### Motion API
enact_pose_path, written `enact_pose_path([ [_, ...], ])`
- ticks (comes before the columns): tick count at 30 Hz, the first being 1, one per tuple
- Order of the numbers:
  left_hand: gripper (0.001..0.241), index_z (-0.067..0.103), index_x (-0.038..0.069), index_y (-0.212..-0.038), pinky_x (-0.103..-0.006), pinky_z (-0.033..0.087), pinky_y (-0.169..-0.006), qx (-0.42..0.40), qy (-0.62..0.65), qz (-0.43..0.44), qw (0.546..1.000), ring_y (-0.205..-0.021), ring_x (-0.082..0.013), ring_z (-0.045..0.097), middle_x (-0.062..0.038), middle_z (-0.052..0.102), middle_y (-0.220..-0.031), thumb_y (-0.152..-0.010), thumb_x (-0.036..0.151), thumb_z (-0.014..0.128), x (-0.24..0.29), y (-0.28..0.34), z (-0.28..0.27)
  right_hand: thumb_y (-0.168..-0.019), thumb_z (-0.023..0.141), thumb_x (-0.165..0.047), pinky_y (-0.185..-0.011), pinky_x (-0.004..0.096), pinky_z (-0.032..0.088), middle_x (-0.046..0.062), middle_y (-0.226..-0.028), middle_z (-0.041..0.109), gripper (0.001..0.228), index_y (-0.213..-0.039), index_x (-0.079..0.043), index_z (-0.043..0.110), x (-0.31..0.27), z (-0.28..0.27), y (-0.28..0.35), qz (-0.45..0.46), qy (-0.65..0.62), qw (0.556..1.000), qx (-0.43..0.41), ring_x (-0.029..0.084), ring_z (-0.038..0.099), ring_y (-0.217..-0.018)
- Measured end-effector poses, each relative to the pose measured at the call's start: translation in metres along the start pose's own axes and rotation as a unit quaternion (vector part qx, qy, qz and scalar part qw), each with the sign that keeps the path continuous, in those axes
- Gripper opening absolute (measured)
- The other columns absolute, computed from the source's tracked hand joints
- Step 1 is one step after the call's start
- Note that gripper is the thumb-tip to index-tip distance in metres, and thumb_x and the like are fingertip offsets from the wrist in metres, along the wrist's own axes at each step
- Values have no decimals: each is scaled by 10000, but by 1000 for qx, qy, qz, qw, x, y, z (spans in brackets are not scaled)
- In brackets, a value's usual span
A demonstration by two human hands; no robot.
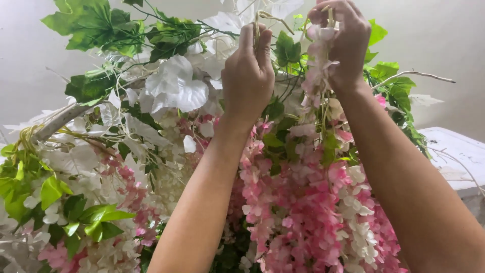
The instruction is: Arranging artificial flower vines and greenery on a decorative frame to create a floral display.
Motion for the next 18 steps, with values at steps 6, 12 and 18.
enact_pose_path([
  [6,362,513,106,-1101,-331,401,-398,9,-39,-47,998,-449,-189,569,3,568,-593,-1061,392,295,-3,1,-14,-1114,639,-147,-586,239,685,122,-972,760,152,-1182,-22,586,38,21,3,206,-213,955,-13,178,783,-806],
  [12,519,516,8,-1147,-254,337,-317,-2,-43,-36,998,-383,-99,465,49,467,-523,-1050,455,270,-6,6,-8,-1157,668,-257,-560,257,662,135,-875,772,275,-1133,6,592,62,46,26,184,-193,960,-84,180,785,-691],
  [18,541,548,12,-1117,-214,309,-281,-17,-17,-44,999,-362,-61,439,59,469,-521,-1043,464,259,-13,7,1,-1004,703,-304,-550,262,650,92,-730,753,271,-1062,-51,628,77,40,28,353,-288,886,80,140,751,-596],
])
Point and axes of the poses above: each hand's wrist, its own y-axis away from the middle knuckle, its own z-axis out of the palm, x = y × z, the point moved 10 cm from there along -y, towards the middle knuckle
